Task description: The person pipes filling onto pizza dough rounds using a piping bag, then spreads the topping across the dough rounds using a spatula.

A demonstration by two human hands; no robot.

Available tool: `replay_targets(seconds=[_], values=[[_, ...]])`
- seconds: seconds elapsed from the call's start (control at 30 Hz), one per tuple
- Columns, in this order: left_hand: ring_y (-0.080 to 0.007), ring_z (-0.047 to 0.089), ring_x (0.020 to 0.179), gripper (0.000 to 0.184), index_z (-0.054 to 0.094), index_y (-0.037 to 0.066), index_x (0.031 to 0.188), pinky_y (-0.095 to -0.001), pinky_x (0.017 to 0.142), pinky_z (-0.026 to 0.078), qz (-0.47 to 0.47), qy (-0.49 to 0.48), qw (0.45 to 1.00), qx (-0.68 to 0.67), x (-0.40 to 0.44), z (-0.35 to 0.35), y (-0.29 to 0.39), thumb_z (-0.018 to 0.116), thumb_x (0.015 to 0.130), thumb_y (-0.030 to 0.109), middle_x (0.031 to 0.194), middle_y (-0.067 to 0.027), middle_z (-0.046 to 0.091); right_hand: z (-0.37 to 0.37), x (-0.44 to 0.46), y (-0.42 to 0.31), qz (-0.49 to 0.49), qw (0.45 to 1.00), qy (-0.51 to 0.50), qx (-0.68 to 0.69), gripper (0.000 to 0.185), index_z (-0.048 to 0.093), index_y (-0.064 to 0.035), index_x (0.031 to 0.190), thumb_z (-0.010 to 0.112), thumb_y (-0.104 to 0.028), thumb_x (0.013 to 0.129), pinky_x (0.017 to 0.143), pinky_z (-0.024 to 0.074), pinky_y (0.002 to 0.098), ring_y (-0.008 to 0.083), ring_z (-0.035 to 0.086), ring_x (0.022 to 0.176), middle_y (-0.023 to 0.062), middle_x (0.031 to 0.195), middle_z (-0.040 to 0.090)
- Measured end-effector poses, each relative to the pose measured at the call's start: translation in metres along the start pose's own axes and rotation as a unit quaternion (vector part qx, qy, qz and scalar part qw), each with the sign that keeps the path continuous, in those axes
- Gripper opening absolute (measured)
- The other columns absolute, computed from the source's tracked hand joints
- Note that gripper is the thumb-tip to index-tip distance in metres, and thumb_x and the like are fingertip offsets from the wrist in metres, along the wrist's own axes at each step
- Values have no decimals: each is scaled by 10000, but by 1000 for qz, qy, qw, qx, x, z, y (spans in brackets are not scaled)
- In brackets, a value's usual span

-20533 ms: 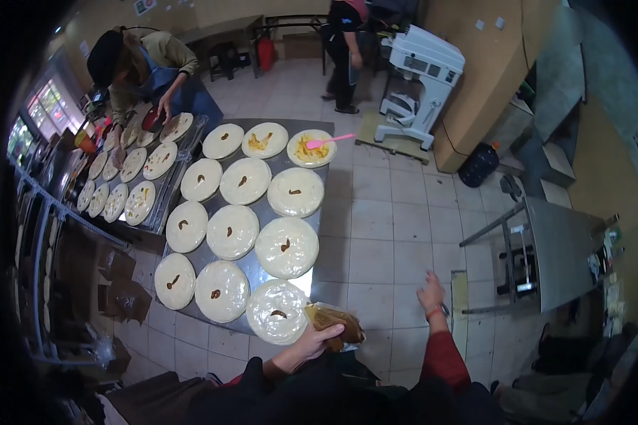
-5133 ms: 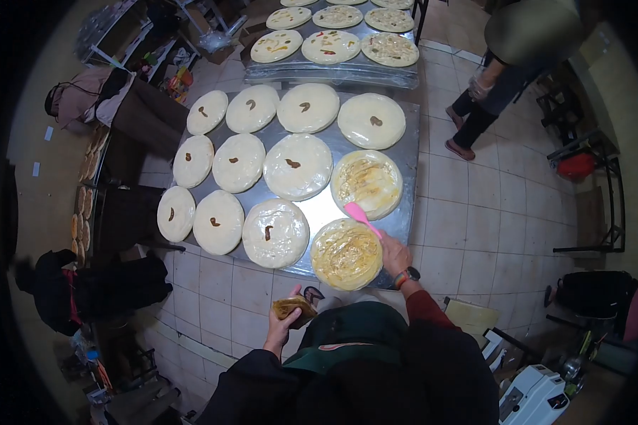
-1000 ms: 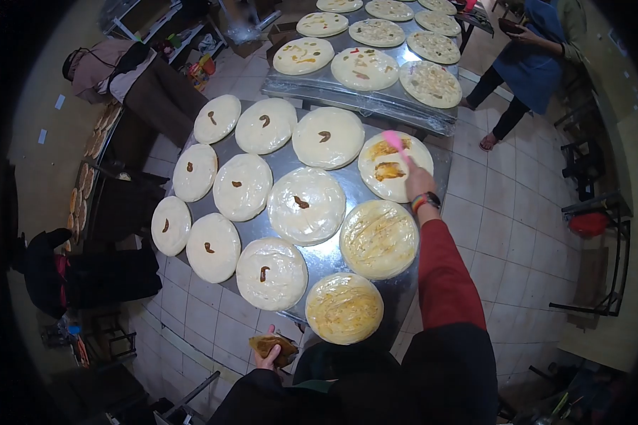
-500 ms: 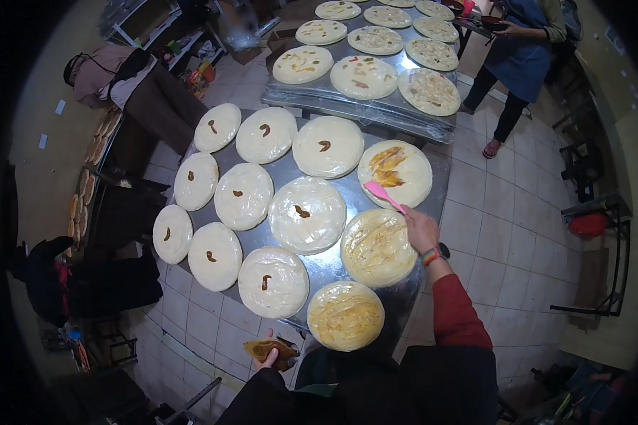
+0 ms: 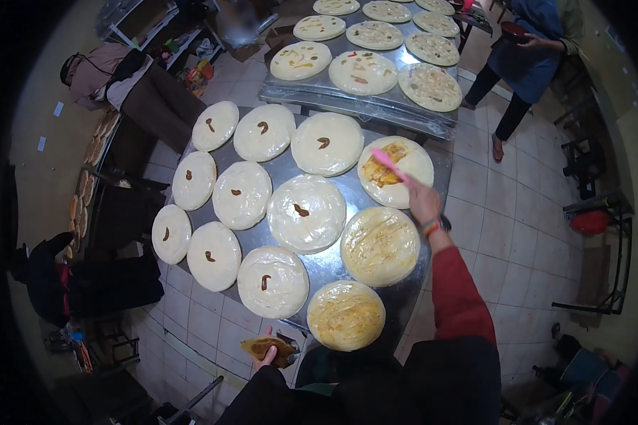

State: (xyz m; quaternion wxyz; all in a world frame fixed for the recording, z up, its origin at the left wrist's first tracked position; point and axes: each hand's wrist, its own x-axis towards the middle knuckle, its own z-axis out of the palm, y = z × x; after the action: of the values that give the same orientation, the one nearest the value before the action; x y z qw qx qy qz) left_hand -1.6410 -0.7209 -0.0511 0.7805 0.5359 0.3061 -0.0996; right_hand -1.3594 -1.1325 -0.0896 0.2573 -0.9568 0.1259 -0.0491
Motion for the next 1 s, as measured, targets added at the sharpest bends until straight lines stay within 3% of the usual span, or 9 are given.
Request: replay_targets(seconds=[0.07, 0.17, 0.33, 0.4, 0.53, 0.67, 0.73, 0.93, 1.0], values=[[-137, 516, 904, 552, 325, -22, 1251, -260, 803, 428, 3, 7, 1000, -3, -1, 4, -1, 569, 758, 16, 1115, -91, 485, 0, 17, -1, 3, 999, 2, -33, 288, 554, -219, 1069, 382, -229, 839, 648, 457, 426, 338, 572, 733, 169, 840, 590], [-146, 517, 913, 505, 355, -30, 1225, -271, 806, 428, 45, 61, 997, 17, 0, 7, 3, 562, 768, 27, 1121, -100, 486, 10, 7, -6, -57, 977, -99, -179, 311, 511, -229, 1104, 361, -181, 836, 596, 451, 449, 336, 567, 684, 151, 733, 581], [-170, 523, 907, 388, 410, -35, 1146, -296, 809, 430, 85, 152, 985, -15, 0, -3, 2, 543, 795, 64, 1089, -119, 503, -35, -66, -3, -5, 981, -131, -142, 278, 541, -228, 1072, 408, -239, 829, 658, 449, 428, 321, 570, 743, 144, 779, 593], [-171, 525, 889, 381, 416, -21, 1136, -292, 788, 434, 78, 162, 983, -25, 6, -17, -8, 550, 800, 96, 1054, -110, 513, -41, -70, 28, -18, 997, -60, -51, 260, 573, -221, 1037, 446, -256, 814, 676, 451, 412, 319, 570, 771, 145, 845, 598], [-171, 527, 854, 369, 437, 16, 1088, -282, 720, 439, 75, 224, 972, -16, 14, -39, -25, 580, 799, 196, 962, -84, 526, -27, -21, 23, 58, 998, -1, -39, 254, 584, -217, 1025, 452, -236, 808, 671, 457, 402, 325, 564, 796, 146, 860, 597], [-175, 529, 827, 371, 446, 23, 1041, -285, 705, 433, 101, 280, 953, -53, 16, -43, -30, 594, 790, 252, 928, -77, 524, -9, -33, 14, 22, 998, -40, -43, 258, 580, -221, 1029, 453, -224, 805, 652, 456, 409, 326, 565, 751, 133, 810, 597], [-175, 528, 825, 380, 444, 20, 1046, -288, 708, 432, 96, 274, 956, -47, 16, -55, -37, 594, 790, 258, 935, -79, 522, -18, -72, 24, -7, 988, -79, -133, 269, 565, -221, 1049, 460, -222, 801, 645, 455, 390, 301, 563, 746, 106, 818, 590], [-173, 520, 835, 387, 453, 11, 1043, -293, 712, 433, 83, 260, 962, -23, 20, -52, -42, 590, 791, 271, 963, -82, 513, -36, -99, 71, 79, 983, 89, -142, 274, 563, -215, 1042, 493, -164, 782, 589, 446, 398, 310, 546, 692, 108, 749, 550], [-171, 519, 839, 384, 458, 11, 1039, -293, 712, 433, 79, 269, 960, -15, 22, -50, -45, 589, 792, 273, 967, -81, 512, -7, -88, 49, -4, 994, 87, -65, 288, 552, -232, 1045, 446, -153, 790, 580, 452, 413, 325, 546, 693, 112, 766, 554]])
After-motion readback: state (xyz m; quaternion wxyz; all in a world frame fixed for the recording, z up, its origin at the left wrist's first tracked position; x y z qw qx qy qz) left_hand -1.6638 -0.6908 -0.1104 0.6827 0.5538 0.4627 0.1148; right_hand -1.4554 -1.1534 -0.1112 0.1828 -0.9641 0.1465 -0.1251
